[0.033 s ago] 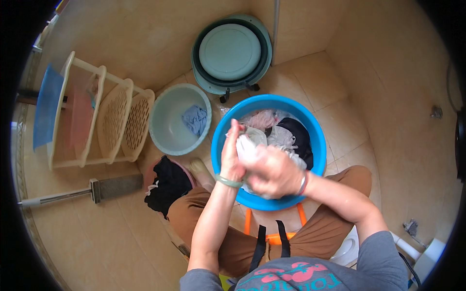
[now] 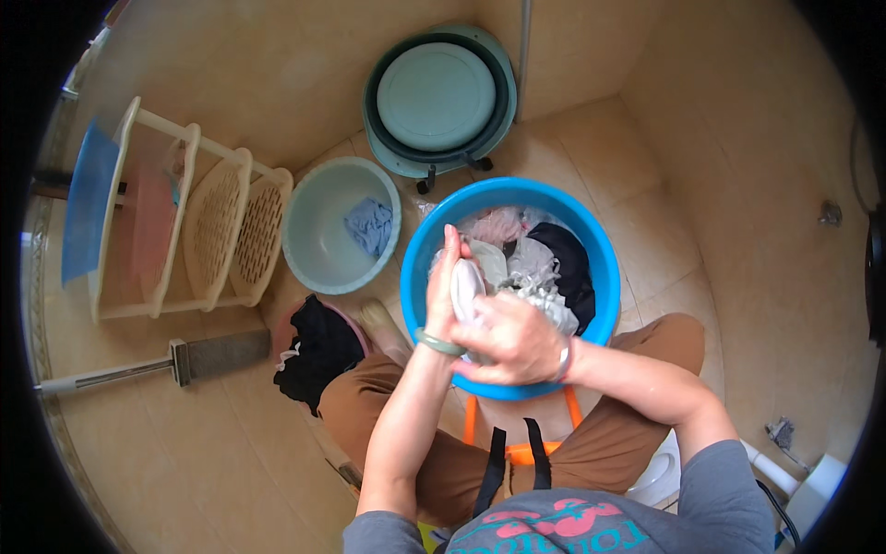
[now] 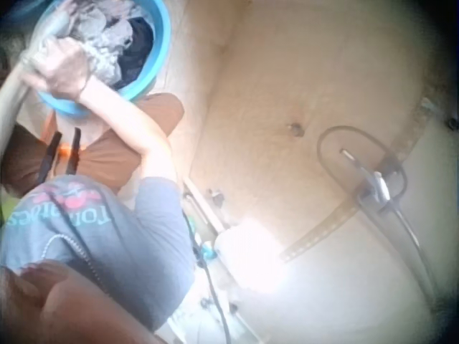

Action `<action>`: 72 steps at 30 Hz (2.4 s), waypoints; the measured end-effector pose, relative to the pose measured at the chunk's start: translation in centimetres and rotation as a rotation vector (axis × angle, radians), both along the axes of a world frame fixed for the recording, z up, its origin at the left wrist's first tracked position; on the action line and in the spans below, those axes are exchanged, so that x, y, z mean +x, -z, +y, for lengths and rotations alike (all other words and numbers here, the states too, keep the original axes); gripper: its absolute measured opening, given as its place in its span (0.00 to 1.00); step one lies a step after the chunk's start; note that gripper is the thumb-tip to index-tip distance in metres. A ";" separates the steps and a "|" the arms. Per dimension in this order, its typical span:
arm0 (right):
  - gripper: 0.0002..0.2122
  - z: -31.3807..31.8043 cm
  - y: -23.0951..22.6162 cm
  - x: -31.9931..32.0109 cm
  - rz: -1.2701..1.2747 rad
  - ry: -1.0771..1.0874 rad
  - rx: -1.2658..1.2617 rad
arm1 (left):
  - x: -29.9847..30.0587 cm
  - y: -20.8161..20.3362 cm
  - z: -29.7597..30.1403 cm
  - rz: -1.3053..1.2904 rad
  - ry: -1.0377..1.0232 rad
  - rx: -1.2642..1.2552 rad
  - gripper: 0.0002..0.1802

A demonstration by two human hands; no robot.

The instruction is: The person sits on a small stool and hand-washes clothes in a blue basin filled with soapy water. They scrub and wring out a dark garment and then a light-colored garment, transferring the dark item to a pink basin on the floor.

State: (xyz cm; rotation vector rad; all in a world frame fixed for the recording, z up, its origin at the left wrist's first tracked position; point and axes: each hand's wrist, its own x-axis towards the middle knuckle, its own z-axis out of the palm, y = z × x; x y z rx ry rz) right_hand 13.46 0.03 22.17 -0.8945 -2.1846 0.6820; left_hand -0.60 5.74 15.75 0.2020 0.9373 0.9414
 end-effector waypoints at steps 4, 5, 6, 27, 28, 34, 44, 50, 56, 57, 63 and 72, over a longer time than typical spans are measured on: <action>0.11 6.2 8.7 0.7 0.231 0.531 -0.378 | 6.3 -1.0 -2.5 0.556 -0.298 0.147 0.19; 0.12 5.8 9.1 0.5 0.203 0.553 -0.370 | 6.1 -0.5 -2.5 0.485 -0.292 0.109 0.18; 0.13 5.3 9.5 0.2 0.173 0.575 -0.362 | 5.9 0.0 -2.6 0.413 -0.285 0.071 0.18; 0.09 0.4 5.2 -3.6 0.110 0.328 0.028 | -1.7 12.7 -1.5 -0.160 -0.013 0.177 0.15; 0.08 0.7 5.3 -3.4 0.146 0.315 0.001 | -1.7 13.3 -2.5 -0.094 -0.082 0.172 0.14; 0.18 5.2 12.4 1.1 0.011 0.627 -0.310 | 5.9 3.4 -3.8 0.356 -0.170 -0.095 0.14; 0.07 1.9 9.3 -0.6 0.081 0.366 0.019 | 3.7 4.8 -3.8 0.239 -0.226 -0.024 0.13; 0.21 6.2 12.6 2.6 0.250 0.662 -0.757 | 3.9 -2.1 -2.3 0.147 -0.217 0.061 0.14; 0.29 5.1 12.4 6.6 0.023 0.075 -1.220 | -1.3 -4.5 -1.0 0.098 0.028 0.346 0.30; 0.25 4.1 13.3 6.9 0.176 0.046 -1.187 | -1.2 -4.3 -1.0 0.007 0.073 0.354 0.28; 0.10 5.0 6.5 8.6 0.701 0.262 -1.098 | -3.0 -3.4 -0.8 0.386 0.623 0.479 0.22; 0.10 2.0 0.5 6.5 0.231 0.180 -0.127 | -3.4 -3.0 0.4 0.640 0.393 0.523 0.18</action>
